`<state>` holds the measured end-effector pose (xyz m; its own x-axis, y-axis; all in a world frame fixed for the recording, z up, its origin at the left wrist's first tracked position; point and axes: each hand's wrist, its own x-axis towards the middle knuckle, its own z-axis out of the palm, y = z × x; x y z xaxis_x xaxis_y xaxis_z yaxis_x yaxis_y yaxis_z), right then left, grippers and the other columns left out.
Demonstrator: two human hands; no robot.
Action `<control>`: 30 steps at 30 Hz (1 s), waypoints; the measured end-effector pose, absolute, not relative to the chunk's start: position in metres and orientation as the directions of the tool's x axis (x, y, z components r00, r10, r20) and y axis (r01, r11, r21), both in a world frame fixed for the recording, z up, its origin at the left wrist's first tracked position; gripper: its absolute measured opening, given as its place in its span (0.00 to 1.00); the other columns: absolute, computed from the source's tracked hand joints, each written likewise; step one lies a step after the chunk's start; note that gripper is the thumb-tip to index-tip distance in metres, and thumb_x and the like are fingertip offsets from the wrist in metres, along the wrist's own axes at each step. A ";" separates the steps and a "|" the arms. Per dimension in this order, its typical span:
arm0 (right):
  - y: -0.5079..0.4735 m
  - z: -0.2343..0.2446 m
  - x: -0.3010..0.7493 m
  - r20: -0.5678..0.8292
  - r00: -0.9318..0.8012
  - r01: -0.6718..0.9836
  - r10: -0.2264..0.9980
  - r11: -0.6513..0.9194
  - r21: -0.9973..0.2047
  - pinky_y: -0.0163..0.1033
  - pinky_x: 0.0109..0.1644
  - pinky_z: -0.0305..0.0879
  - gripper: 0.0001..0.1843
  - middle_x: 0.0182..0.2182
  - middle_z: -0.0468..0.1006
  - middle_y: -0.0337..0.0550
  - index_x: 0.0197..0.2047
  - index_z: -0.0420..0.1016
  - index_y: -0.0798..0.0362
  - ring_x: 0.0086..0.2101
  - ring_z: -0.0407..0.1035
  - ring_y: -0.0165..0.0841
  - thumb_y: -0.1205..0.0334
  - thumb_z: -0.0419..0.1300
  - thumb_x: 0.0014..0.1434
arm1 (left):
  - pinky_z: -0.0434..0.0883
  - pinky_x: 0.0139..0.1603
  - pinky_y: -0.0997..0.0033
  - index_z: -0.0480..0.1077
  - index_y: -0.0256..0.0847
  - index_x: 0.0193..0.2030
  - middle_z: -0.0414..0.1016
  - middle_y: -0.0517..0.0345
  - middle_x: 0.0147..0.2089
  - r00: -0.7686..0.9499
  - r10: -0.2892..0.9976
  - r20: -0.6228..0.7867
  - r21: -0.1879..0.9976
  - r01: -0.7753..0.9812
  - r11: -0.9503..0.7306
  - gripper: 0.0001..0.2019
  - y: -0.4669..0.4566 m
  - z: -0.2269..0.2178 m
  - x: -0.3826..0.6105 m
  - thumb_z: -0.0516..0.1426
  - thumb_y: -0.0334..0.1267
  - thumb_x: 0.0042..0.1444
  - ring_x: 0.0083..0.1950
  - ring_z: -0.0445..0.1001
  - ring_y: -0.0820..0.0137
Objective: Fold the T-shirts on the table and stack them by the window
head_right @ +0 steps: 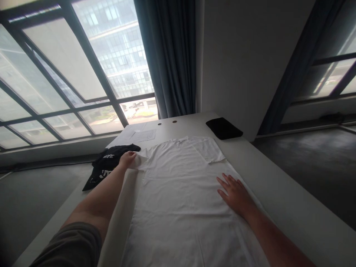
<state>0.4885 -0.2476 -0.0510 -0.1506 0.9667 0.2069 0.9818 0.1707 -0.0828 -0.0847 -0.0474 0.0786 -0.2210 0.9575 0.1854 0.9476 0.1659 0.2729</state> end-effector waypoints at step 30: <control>-0.247 -0.047 0.493 0.123 -0.162 0.976 0.979 0.178 -0.128 0.62 0.72 0.51 0.33 0.74 0.57 0.47 0.73 0.66 0.43 0.71 0.54 0.52 0.45 0.49 0.69 | 0.44 0.77 0.43 0.51 0.54 0.79 0.42 0.54 0.82 0.073 0.994 -0.085 0.122 0.991 -0.063 0.34 -0.039 -0.004 0.050 0.42 0.59 0.70 0.82 0.39 0.49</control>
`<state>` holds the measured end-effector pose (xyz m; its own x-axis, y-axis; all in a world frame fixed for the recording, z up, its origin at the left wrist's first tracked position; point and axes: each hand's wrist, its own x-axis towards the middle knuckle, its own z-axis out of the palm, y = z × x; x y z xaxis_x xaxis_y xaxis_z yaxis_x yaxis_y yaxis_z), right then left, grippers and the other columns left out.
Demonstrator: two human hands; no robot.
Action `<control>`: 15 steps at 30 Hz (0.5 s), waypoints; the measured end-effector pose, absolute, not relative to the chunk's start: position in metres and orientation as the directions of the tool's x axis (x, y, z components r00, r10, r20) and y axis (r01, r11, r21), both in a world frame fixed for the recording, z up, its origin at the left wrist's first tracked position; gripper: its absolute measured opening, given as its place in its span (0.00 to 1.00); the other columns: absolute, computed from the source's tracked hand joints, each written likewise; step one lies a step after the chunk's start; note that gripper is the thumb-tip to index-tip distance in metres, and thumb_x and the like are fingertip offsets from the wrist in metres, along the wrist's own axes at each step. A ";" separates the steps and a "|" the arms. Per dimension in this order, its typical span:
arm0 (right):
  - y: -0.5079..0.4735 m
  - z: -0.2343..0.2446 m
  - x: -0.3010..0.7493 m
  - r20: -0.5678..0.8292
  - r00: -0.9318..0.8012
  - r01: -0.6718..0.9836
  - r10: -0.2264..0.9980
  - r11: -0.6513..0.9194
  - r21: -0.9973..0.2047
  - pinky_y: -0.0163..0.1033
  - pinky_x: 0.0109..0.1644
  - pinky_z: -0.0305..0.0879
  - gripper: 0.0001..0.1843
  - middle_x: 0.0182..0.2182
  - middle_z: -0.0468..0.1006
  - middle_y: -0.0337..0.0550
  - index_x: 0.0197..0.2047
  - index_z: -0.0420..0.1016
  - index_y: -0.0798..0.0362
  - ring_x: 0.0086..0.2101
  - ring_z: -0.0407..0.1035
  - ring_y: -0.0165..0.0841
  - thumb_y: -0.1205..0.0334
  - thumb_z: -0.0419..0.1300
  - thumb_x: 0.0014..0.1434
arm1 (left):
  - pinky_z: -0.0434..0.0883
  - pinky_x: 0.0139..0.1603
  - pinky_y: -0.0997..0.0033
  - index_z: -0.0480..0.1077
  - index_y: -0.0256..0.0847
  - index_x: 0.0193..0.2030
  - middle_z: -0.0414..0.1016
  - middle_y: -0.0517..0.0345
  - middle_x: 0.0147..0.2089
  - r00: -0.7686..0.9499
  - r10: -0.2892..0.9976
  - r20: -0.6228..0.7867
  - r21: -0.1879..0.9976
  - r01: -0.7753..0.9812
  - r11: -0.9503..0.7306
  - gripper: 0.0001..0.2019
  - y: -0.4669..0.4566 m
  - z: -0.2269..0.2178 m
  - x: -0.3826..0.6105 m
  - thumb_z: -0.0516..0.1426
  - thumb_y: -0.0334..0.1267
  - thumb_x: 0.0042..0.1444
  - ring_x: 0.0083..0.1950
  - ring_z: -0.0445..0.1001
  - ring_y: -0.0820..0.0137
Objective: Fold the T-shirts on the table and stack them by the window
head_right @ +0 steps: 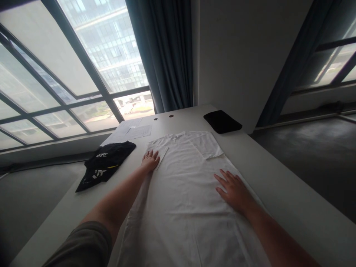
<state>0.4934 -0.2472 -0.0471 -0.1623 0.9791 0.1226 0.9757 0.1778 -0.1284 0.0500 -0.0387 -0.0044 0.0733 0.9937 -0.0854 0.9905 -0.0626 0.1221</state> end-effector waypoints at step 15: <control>-0.251 -0.041 0.490 0.130 -0.172 0.978 0.977 0.185 -0.097 0.62 0.73 0.50 0.32 0.75 0.55 0.46 0.74 0.64 0.42 0.72 0.52 0.51 0.46 0.49 0.71 | 0.41 0.75 0.37 0.52 0.54 0.79 0.39 0.51 0.83 -0.149 0.988 -0.044 0.147 0.977 0.154 0.36 0.022 -0.005 0.063 0.41 0.62 0.67 0.81 0.38 0.42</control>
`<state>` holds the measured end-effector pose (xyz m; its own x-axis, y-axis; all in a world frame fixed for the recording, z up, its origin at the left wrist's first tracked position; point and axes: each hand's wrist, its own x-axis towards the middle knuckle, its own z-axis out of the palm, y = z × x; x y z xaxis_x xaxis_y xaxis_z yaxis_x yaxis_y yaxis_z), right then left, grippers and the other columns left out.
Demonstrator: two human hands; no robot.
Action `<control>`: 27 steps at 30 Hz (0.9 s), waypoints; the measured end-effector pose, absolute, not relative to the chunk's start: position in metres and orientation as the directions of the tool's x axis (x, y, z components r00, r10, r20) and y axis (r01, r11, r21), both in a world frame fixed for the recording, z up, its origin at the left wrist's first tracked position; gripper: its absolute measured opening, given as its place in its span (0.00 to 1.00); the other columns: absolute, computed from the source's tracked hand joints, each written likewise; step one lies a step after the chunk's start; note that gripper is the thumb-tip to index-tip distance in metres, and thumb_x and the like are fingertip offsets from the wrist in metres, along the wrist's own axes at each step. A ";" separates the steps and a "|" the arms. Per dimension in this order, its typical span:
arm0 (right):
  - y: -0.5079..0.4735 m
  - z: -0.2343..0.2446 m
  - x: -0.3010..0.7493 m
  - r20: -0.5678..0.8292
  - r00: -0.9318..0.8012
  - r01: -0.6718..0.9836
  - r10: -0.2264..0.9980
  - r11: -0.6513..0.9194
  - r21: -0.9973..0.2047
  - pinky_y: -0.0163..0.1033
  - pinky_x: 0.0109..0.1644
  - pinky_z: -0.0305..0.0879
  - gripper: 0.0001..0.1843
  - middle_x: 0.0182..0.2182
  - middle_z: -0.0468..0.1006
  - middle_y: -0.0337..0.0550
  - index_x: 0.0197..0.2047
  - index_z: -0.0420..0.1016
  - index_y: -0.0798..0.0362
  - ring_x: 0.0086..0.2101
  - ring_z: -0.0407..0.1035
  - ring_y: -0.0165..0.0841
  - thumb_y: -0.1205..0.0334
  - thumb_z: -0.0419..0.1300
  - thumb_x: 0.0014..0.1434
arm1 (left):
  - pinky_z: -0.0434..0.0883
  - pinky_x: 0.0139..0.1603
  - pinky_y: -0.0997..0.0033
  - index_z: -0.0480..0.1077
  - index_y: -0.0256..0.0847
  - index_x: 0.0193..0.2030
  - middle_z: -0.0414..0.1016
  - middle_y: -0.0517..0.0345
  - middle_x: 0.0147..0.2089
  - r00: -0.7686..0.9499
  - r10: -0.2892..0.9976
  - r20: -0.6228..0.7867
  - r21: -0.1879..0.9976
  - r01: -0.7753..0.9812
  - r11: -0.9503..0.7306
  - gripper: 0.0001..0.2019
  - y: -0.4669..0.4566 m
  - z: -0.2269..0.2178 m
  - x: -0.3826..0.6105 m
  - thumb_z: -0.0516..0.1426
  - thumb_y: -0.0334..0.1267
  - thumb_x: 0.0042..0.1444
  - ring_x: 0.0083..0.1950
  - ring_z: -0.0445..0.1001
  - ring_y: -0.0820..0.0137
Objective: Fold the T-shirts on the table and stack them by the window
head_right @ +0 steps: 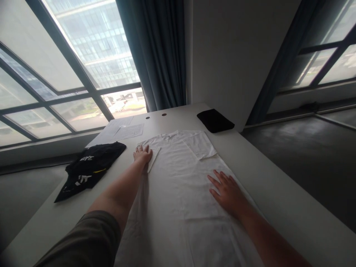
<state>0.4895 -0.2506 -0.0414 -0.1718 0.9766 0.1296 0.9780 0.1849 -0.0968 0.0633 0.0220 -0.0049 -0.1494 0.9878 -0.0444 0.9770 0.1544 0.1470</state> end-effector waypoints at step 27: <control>-0.246 -0.040 0.474 0.113 -0.125 0.992 0.986 0.124 0.017 0.60 0.73 0.50 0.32 0.76 0.54 0.45 0.76 0.60 0.41 0.73 0.50 0.49 0.46 0.46 0.72 | 0.46 0.77 0.45 0.52 0.30 0.78 0.42 0.39 0.81 -0.040 0.999 -0.009 0.078 0.996 0.041 0.37 -0.213 -0.011 0.013 0.43 0.52 0.70 0.81 0.45 0.50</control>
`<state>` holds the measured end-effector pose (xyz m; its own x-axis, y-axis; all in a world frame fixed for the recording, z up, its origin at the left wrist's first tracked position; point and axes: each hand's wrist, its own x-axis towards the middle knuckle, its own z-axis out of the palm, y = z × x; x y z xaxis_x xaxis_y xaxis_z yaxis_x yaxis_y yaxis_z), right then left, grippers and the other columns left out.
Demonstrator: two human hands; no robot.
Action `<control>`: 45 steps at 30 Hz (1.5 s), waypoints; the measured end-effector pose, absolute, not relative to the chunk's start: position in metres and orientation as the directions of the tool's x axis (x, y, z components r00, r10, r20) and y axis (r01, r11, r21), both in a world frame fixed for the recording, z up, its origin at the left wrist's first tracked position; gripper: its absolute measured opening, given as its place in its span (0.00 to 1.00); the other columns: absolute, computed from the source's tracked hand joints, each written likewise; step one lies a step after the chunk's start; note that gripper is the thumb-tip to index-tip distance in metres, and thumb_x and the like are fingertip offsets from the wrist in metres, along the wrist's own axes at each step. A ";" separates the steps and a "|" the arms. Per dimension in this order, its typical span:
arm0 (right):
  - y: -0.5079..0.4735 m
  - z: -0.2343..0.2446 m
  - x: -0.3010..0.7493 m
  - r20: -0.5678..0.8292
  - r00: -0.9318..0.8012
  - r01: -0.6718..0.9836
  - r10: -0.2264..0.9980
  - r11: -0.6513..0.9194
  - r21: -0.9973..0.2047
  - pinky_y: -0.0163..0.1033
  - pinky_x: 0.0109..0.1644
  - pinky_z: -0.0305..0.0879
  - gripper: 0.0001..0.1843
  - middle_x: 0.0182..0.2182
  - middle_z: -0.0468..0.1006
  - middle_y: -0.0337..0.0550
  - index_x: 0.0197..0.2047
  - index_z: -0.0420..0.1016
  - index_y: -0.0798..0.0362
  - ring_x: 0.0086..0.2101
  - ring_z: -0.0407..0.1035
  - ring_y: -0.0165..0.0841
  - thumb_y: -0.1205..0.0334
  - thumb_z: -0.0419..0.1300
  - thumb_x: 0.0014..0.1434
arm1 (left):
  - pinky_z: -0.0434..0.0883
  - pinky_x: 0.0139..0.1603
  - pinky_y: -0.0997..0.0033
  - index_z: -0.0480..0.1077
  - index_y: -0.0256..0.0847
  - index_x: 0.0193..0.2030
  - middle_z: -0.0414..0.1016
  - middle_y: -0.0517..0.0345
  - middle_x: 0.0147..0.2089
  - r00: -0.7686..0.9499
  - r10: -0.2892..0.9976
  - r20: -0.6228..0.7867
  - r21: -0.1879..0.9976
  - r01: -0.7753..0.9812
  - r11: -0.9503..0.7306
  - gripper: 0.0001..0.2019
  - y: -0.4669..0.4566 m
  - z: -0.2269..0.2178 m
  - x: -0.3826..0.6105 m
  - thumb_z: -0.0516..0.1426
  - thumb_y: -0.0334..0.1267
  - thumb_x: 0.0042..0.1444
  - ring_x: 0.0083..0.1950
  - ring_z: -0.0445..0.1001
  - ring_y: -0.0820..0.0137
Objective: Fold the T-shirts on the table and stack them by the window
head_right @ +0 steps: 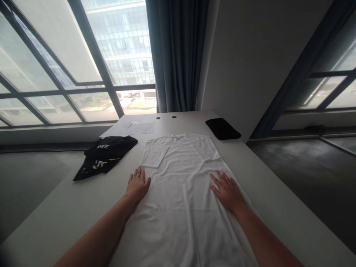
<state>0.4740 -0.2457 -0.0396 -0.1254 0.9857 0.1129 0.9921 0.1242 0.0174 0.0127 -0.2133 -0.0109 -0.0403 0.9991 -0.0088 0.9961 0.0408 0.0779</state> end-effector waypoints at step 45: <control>-0.344 -0.037 0.475 0.087 -0.023 0.999 0.996 0.025 -0.020 0.62 0.74 0.48 0.34 0.76 0.53 0.47 0.77 0.57 0.43 0.73 0.50 0.48 0.46 0.44 0.71 | 0.49 0.78 0.48 0.56 0.47 0.78 0.46 0.56 0.80 0.071 0.997 -0.007 0.065 0.995 -0.070 0.31 -0.382 0.003 -0.053 0.46 0.50 0.71 0.81 0.48 0.58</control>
